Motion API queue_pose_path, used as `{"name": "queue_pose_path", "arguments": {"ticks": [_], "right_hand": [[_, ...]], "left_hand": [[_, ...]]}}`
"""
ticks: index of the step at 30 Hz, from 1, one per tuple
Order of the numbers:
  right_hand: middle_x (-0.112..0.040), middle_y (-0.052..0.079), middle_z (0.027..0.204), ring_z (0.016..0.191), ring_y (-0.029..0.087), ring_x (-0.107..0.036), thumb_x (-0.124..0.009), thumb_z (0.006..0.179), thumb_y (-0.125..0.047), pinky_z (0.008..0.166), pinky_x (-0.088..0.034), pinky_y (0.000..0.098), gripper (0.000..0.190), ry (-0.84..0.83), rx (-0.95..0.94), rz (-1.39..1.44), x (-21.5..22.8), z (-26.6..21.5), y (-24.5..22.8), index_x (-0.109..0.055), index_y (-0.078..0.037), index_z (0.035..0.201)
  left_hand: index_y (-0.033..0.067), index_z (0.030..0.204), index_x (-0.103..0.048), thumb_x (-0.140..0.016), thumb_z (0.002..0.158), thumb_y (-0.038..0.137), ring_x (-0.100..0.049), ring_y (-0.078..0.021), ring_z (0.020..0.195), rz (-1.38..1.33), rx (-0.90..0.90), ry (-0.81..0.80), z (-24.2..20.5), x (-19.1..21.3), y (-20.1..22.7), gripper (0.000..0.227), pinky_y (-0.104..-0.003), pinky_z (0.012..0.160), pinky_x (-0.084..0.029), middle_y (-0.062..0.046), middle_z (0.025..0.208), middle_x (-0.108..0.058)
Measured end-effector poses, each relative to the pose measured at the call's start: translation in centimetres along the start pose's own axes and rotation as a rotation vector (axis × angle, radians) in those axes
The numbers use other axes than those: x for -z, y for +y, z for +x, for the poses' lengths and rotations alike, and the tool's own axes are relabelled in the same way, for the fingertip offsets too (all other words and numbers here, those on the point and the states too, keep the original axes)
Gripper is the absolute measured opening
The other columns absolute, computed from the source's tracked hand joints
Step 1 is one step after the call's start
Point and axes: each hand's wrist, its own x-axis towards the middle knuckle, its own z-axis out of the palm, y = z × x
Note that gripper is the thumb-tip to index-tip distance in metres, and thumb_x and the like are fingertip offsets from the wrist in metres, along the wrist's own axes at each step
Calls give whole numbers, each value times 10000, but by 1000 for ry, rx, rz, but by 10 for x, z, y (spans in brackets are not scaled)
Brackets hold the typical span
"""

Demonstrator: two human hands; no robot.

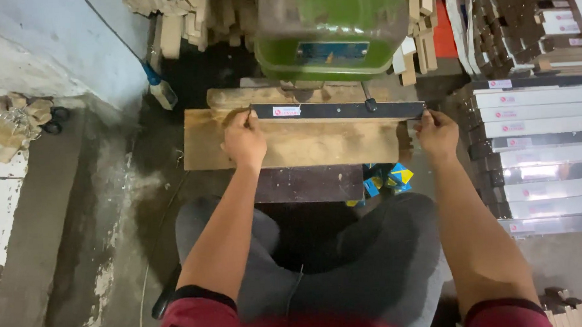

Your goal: Punching holes into long strips using a manual or semi-automatic punching machine in a workshop environment.

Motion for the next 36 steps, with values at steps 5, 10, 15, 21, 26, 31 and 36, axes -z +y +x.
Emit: {"name": "queue_pose_path", "arguments": {"ticks": [5,10,15,21,26,31,36], "right_hand": [[-742,206,933,850,263,-754,-615,1101,-172,665,-592,362,259,151,0,67,13,13,26,-718,43,1201],[-719,277,1058,1028,414,-703,-577,1136,-200,810,-580,488,310,163,41,-144,34,-8,7,-712,54,1253],[-720,293,1047,1039,439,-695,-551,1123,-154,838,-571,509,303,186,69,-142,43,-32,-29,-722,72,1231],[-700,253,1170,1152,397,-660,-546,1129,-195,920,-547,502,319,152,-33,-156,35,-18,-17,-681,25,1316],[-665,286,1245,1220,425,-617,-525,1138,-188,983,-516,518,348,120,-53,-118,32,-9,-17,-632,52,1367],[-632,321,1293,1247,467,-585,-522,1147,-223,1005,-493,550,407,54,-33,-123,41,-18,-27,-589,75,1415],[-610,323,1285,1218,497,-571,-629,1095,-143,980,-496,583,397,111,237,-320,41,-29,-60,-577,92,1411]], "left_hand": [[299,1034,-779,-568,1013,442,-725,-337,1015,-15,-47,72,-18,-5,18,256,-539,900,-487,-38,991,-791],[360,1054,-757,-565,996,389,-707,-270,1027,-90,-83,-36,-28,-30,28,202,-503,1005,-400,32,942,-772],[359,1034,-744,-542,986,493,-699,-259,1050,-38,-90,-53,-23,-41,41,247,-536,1013,-409,22,943,-765],[350,1026,-746,-530,987,504,-706,-256,1036,-27,-70,-47,-24,-46,42,267,-518,990,-425,36,936,-775],[377,1024,-751,-525,970,521,-706,-219,1054,-18,-56,-38,-23,-48,42,274,-482,986,-443,60,951,-773],[311,997,-756,-556,981,474,-713,-254,965,-98,-110,18,-32,-35,50,258,-451,892,-458,25,861,-770],[287,972,-732,-540,1002,490,-689,-248,983,-65,-161,76,-32,-43,44,282,-452,905,-413,11,873,-757]]}}
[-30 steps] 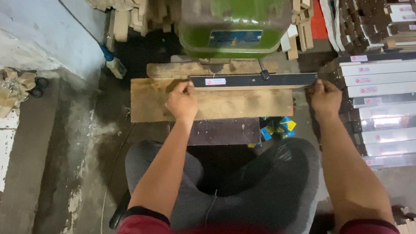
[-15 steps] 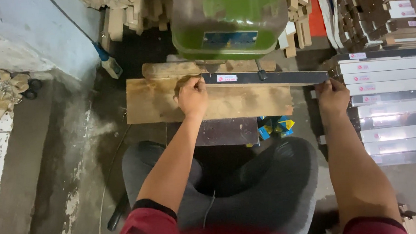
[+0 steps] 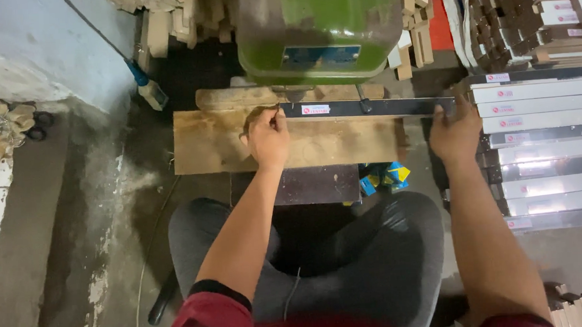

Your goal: Punching holes into long strips using a manual or semi-automatic punching machine in a workshop environment.

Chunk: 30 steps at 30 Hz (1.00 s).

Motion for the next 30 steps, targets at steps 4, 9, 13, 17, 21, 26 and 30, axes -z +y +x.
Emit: {"name": "queue_pose_path", "arguments": {"ticks": [4,9,13,17,21,26,30], "right_hand": [[-722,286,981,914,474,-693,-598,1128,-227,726,-529,536,326,-162,307,288,32,-21,-93,-709,56,1248],[-743,162,771,692,281,-735,-607,1050,-222,684,-571,416,292,-433,299,341,40,-32,-149,-725,37,1114],[-734,172,737,707,332,-720,-621,1035,-245,720,-546,478,313,-487,254,278,-7,-13,-133,-721,51,1051],[-693,77,649,666,300,-687,-589,1047,-250,664,-514,428,342,-456,209,234,-46,18,-142,-722,-55,800],[-685,62,716,715,267,-671,-575,1048,-261,687,-510,403,306,-411,223,354,-56,41,-179,-713,-68,853],[-676,42,801,777,225,-650,-558,1048,-274,718,-505,369,269,-338,247,500,-48,75,-201,-700,-84,922],[-667,23,886,840,184,-629,-540,1048,-288,748,-499,336,245,-276,271,647,-38,106,-212,-687,-100,991]], "left_hand": [[272,830,-658,-588,997,455,-672,-207,837,22,-201,273,-1,-8,-6,257,-398,785,-420,48,745,-676],[254,821,-625,-591,999,421,-659,-230,811,25,-282,365,-8,-7,-5,246,-402,754,-416,26,749,-649],[255,831,-616,-606,985,397,-650,-206,821,85,-306,390,-5,-5,-2,210,-381,778,-414,40,765,-655],[252,828,-593,-573,1001,406,-626,-191,792,121,-311,409,-3,-10,-4,233,-351,762,-376,29,758,-621],[220,847,-599,-598,967,356,-625,-238,762,138,-359,446,-4,-12,-6,181,-382,720,-400,-13,745,-610],[205,830,-581,-577,975,358,-624,-258,765,122,-349,446,-3,-7,0,211,-397,712,-413,-21,745,-602],[196,837,-591,-574,984,309,-620,-248,768,80,-347,400,-5,-4,-1,187,-378,742,-406,-7,733,-587]]}}
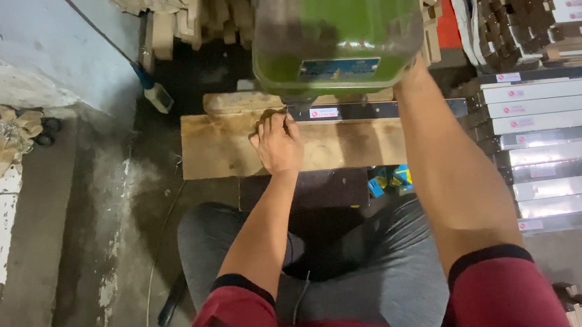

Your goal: Punching holes into long strips using a manual or semi-automatic punching machine in a workshop environment.

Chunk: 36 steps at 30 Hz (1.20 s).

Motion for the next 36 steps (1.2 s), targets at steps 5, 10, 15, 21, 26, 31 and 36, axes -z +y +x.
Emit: {"name": "queue_pose_path", "arguments": {"ticks": [5,10,15,21,26,31,36], "right_hand": [[-657,4,972,903,142,-608,-523,1049,-301,778,-494,303,240,85,79,119,28,-25,-21,-675,-116,1059],[-584,87,1125,1024,174,-555,-439,1156,-384,861,-540,341,396,84,384,171,41,-58,-29,-573,-28,1267],[-557,146,1217,1124,257,-507,-290,1185,-372,970,-418,391,455,119,525,-140,42,-116,-67,-505,2,1328],[-595,141,1295,1217,277,-482,-349,1169,-320,1018,-434,415,413,211,475,-281,32,-161,-41,-523,-22,1396],[-630,138,1352,1200,283,-492,-431,1130,-88,948,-454,319,297,218,593,-226,27,-177,-25,-591,44,1342],[-621,121,1396,1206,272,-488,-425,1131,-68,902,-512,302,300,188,535,-195,28,-180,-24,-578,9,1377],[-614,139,1410,1208,277,-481,-431,1131,-60,891,-521,300,295,186,545,-211,27,-178,-21,-571,6,1382]], "left_hand": [[210,853,-590,-555,1008,330,-627,-238,783,-23,-7,1,3,4,4,199,-386,755,-412,2,746,-592],[145,933,-714,-472,1024,299,-634,-324,1000,-73,101,-227,3,8,4,301,-491,948,-395,-80,938,-710],[146,933,-681,-499,1022,269,-640,-333,941,-85,53,-154,1,8,5,236,-472,932,-390,-72,914,-703],[152,958,-673,-464,1031,283,-623,-311,994,-110,66,-201,-1,8,1,257,-461,927,-388,-55,948,-697],[198,842,-571,-583,1004,327,-643,-249,803,-46,-23,25,-6,-10,-9,207,-398,771,-432,3,759,-591],[196,883,-605,-612,987,320,-647,-246,815,-73,-5,15,-4,-3,-4,162,-404,782,-433,-9,762,-600],[206,858,-584,-594,1007,330,-633,-235,784,-69,-2,25,-5,-9,-9,194,-387,783,-423,7,741,-579]]}}
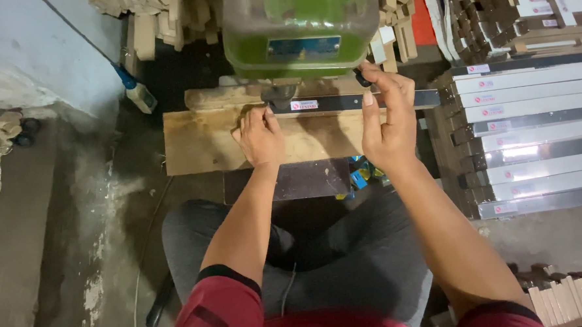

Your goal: Punching holes into long strips using a manual or semi-automatic punching machine in a workshop environment.

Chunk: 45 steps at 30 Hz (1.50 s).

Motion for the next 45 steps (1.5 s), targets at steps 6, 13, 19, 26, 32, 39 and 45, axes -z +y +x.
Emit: {"name": "queue_pose_path", "arguments": {"ticks": [6,13,19,26,32,39,45], "right_hand": [[-642,122,1353,1179,293,-509,-564,1096,-29,843,-542,310,247,41,31,-67,-4,-1,7,-609,4,1337],[-601,167,1190,1125,315,-512,-528,1152,-125,779,-519,407,225,81,38,-200,-2,30,3,-619,22,1296],[-614,138,1185,1074,276,-533,-447,1172,-204,762,-482,385,245,104,65,-111,1,67,-4,-574,-15,1262],[-557,103,1088,959,241,-506,-496,1104,-112,697,-442,355,95,175,46,-67,-8,94,10,-556,-39,1099],[-501,84,987,843,215,-473,-573,1074,-12,640,-355,350,72,177,14,15,-16,109,37,-565,-72,1034],[-523,8,878,807,162,-417,-614,852,30,659,-361,337,151,175,-87,82,-25,119,62,-583,-99,921],[-589,15,967,843,150,-478,-519,969,-113,710,-410,307,142,18,-380,143,-24,121,47,-616,-127,1071]], "left_hand": [[214,862,-581,-584,1018,394,-637,-222,775,4,14,-10,0,0,1,239,-378,795,-414,13,743,-585],[211,795,-576,-610,1010,296,-605,-241,874,-90,22,-130,7,8,-1,233,-406,851,-286,4,756,-570],[208,808,-575,-588,987,310,-596,-253,930,-114,112,-230,8,9,0,206,-413,890,-268,4,845,-647],[223,802,-584,-569,990,325,-583,-246,1031,-111,141,-262,13,16,5,214,-426,905,-269,17,880,-657],[237,847,-605,-539,987,346,-562,-249,1029,-78,187,-353,14,20,8,189,-424,930,-269,4,919,-664],[220,852,-584,-528,1014,350,-530,-242,996,-79,148,-336,12,19,4,216,-403,908,-259,-4,851,-634],[202,853,-606,-583,1002,280,-544,-247,988,-56,79,-295,9,16,2,169,-433,893,-270,18,899,-660]]}}
